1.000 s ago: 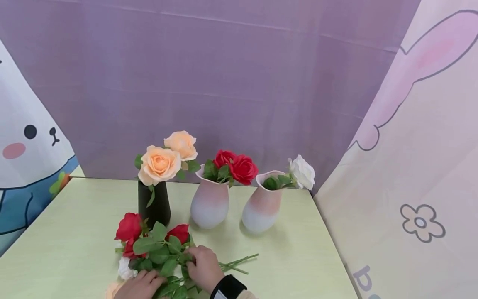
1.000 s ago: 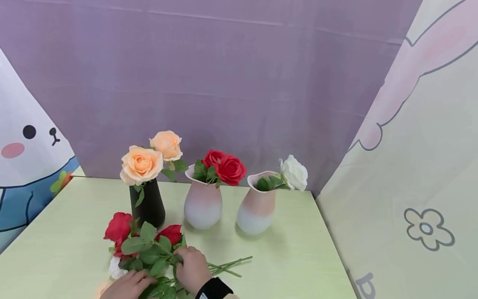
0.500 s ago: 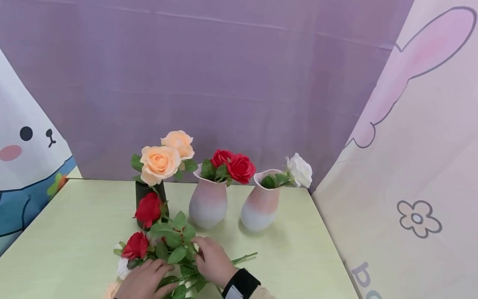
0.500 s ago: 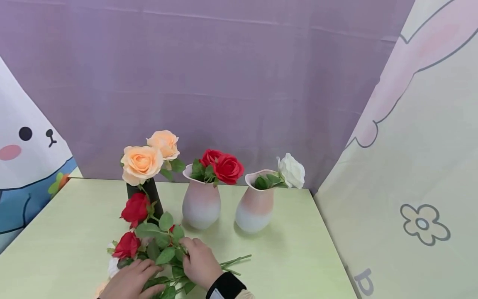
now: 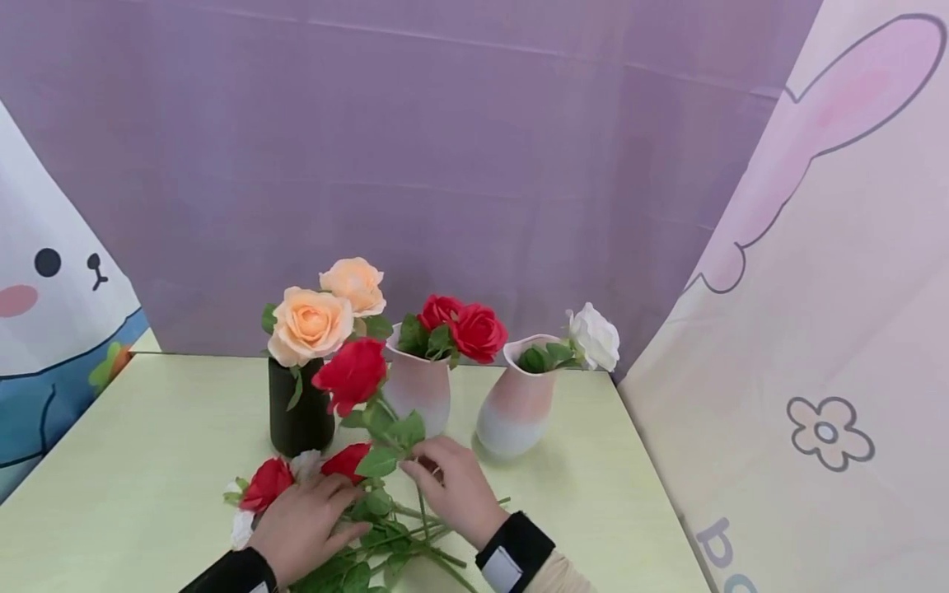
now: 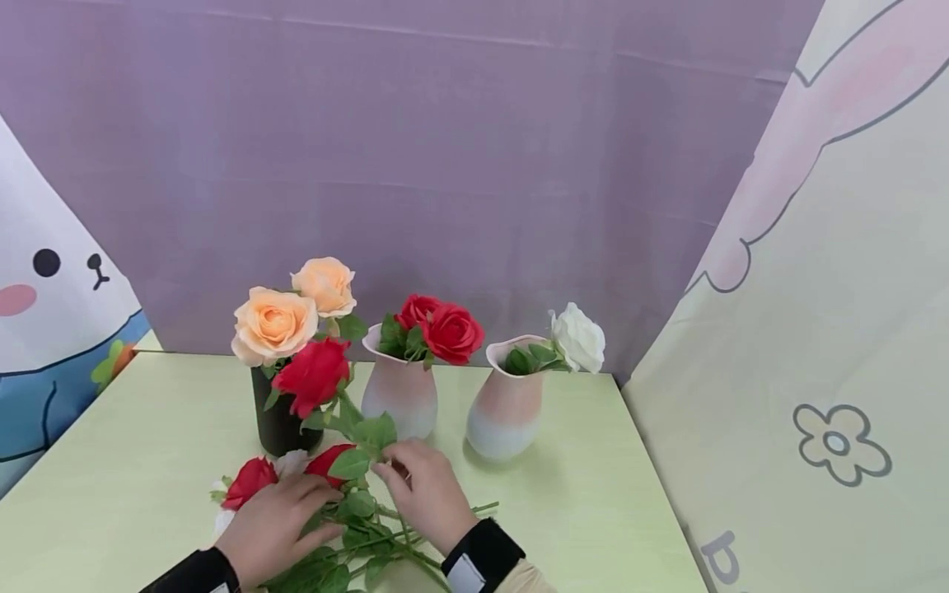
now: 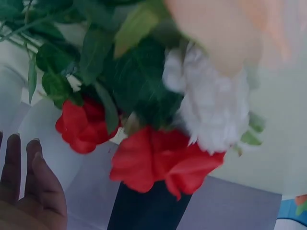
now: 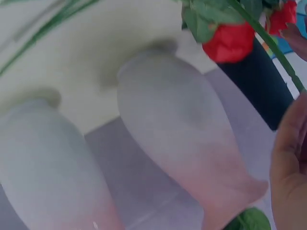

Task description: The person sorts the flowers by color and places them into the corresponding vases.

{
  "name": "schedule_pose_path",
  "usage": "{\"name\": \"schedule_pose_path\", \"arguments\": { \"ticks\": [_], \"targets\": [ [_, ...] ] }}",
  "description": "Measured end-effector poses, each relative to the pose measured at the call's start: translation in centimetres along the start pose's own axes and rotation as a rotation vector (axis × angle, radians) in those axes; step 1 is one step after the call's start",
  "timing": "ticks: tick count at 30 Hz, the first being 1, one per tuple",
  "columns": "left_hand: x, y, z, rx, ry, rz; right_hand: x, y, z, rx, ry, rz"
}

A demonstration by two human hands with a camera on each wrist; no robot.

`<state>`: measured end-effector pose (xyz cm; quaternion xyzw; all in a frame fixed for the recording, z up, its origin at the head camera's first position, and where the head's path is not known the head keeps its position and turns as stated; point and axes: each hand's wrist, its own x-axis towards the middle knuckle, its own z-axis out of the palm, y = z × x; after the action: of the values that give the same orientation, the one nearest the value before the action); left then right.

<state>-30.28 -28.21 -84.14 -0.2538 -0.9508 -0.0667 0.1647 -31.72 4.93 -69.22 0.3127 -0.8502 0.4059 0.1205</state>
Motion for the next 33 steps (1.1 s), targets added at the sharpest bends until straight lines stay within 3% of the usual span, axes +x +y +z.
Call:
{"name": "schedule_pose_path", "arguments": {
  "ticks": [7,10,13,15,19,21,23,27,30,33],
  "targets": [
    [4.2,1.9,-5.8,0.026,0.032,-0.002,3.3,-0.9,-5.0,0.233,0.181,-0.041],
    [5.8,2.4,-8.2,0.051,0.094,0.028,5.0,-2.4,-8.2,0.253,0.243,-0.095],
    [7.5,3.1,-10.6,0.072,0.100,0.033,6.7,-4.8,-11.7,0.243,0.302,-0.190],
    [8.5,3.5,-11.6,0.083,0.113,0.038,7.7,-7.7,-14.3,0.187,0.385,-0.262],
    [10.3,3.7,-12.5,0.098,0.132,0.058,8.5,-17.2,-20.1,0.042,0.526,-0.309],
    [11.0,3.8,-13.2,0.100,0.135,0.070,9.1,-18.8,-21.8,0.059,0.565,-0.319],
    [11.5,3.9,-14.0,0.106,0.136,0.081,9.8,-17.6,-22.3,0.129,0.567,-0.285],
    [12.2,4.2,-15.7,0.134,0.130,0.099,11.6,-10.5,-21.5,0.365,0.563,-0.198],
    [12.8,4.1,-15.8,0.156,0.129,0.121,12.3,-7.6,-21.2,0.469,0.602,-0.140],
    [13.6,3.7,-14.7,0.148,0.138,0.124,12.6,-5.3,-20.8,0.486,0.658,-0.104]
  ]
}}
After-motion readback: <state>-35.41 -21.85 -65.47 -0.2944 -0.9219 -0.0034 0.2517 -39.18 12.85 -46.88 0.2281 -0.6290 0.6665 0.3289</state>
